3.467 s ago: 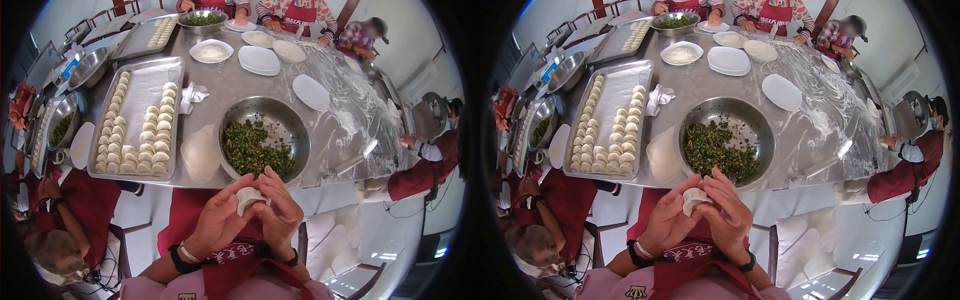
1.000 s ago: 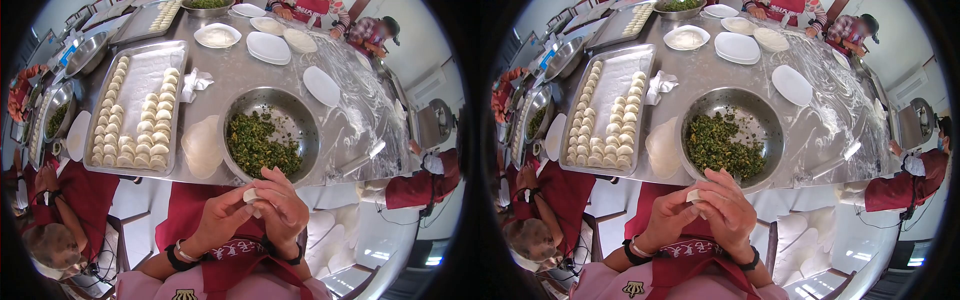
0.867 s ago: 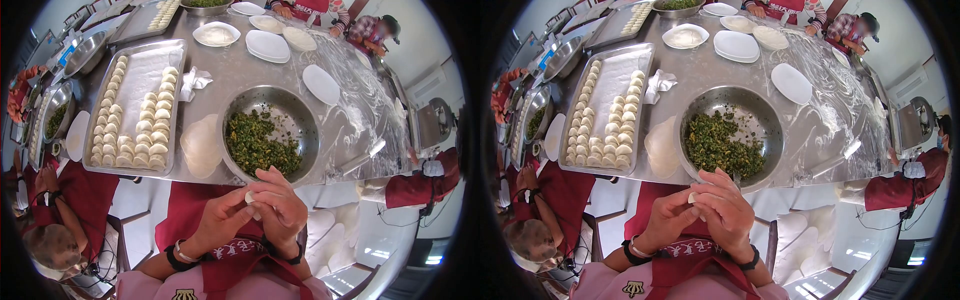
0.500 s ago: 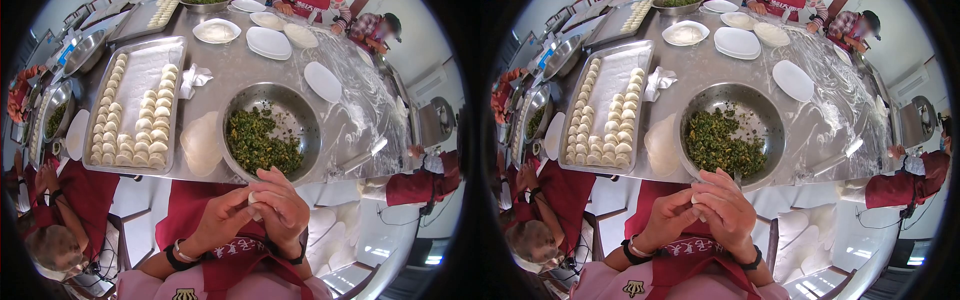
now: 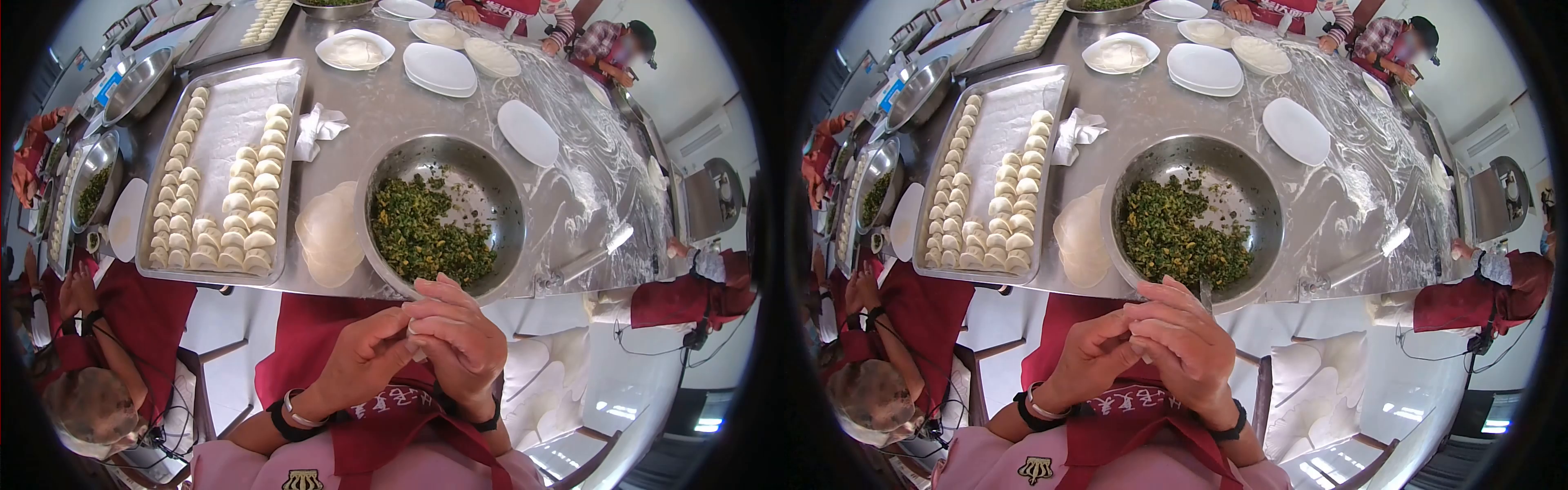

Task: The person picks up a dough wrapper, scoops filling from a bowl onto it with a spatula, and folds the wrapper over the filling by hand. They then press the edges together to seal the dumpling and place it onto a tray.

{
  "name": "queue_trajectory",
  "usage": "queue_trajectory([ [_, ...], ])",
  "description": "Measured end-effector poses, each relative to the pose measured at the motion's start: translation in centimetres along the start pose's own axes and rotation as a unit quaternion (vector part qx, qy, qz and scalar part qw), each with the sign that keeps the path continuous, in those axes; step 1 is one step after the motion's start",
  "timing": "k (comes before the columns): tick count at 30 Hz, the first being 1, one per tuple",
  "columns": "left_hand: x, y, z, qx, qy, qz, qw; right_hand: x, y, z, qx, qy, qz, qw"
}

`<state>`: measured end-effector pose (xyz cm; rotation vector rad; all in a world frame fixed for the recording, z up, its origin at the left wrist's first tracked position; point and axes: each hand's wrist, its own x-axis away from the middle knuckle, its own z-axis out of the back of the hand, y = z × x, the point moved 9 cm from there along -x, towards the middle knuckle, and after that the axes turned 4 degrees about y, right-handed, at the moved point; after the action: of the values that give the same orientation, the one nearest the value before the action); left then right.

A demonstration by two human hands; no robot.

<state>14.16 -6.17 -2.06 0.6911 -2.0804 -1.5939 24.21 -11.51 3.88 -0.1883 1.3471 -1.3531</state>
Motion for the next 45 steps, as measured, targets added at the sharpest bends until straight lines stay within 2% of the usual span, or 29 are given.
queue_trajectory([
  [7, -0.4, 0.5, -0.3, 0.009, -0.011, 0.003, 1.0, -0.2, 0.0, -0.1, 0.006, -0.016, 0.027, 0.999],
  [9, -0.5, 0.2, 0.0, -0.003, 0.0, 0.022, 1.0, -0.8, 0.0, 0.1, -0.008, 0.003, -0.021, 1.0],
  [13, -1.2, 1.4, 0.1, 0.021, 0.051, -0.01, 0.998, -0.8, 0.6, 1.0, -0.078, 0.074, -0.096, 0.99],
  [16, -1.5, 1.6, -0.1, 0.031, 0.048, -0.01, 0.998, -1.3, 0.1, 1.0, -0.039, 0.056, -0.083, 0.994],
  [18, -1.7, 1.5, -0.3, 0.014, 0.034, -0.012, 0.999, -0.8, 0.5, 0.9, -0.032, 0.039, -0.017, 0.999],
  [19, -1.8, 1.7, -0.5, 0.029, 0.024, -0.009, 0.999, -0.7, 0.6, 0.9, -0.028, 0.03, 0.017, 0.999],
  [22, -2.1, 2.2, -1.0, 0.082, -0.005, 0.01, 0.997, -1.3, 1.0, 0.8, 0.0, 0.015, 0.013, 1.0],
  [25, -2.7, 1.8, -0.7, 0.159, -0.025, 0.045, 0.986, -2.5, 0.8, 0.9, -0.016, 0.047, -0.08, 0.996],
  [28, -2.8, 2.3, -0.9, 0.237, -0.028, 0.065, 0.969, -2.7, 0.6, 1.2, -0.021, 0.098, -0.097, 0.99],
  [30, -2.9, 3.0, -1.3, 0.279, -0.023, 0.061, 0.958, -2.6, 0.8, 0.9, 0.0, 0.051, -0.053, 0.997],
  [34, -3.3, 3.8, -1.5, 0.224, -0.024, 0.066, 0.972, -2.5, 1.1, 0.2, 0.059, -0.006, 0.009, 0.998],
  [36, -3.6, 3.1, -1.1, 0.191, -0.031, 0.074, 0.978, -3.0, 1.3, -0.1, 0.059, -0.009, -0.006, 0.998],
  [40, -3.7, 2.3, -0.5, 0.295, -0.01, 0.129, 0.947, -3.6, 1.2, 0.1, 0.055, 0.033, -0.056, 0.996],
  [45, -4.0, 2.2, -0.5, 0.351, 0.019, 0.112, 0.929, -3.1, 1.3, -0.7, 0.137, -0.006, 0.011, 0.991],
])
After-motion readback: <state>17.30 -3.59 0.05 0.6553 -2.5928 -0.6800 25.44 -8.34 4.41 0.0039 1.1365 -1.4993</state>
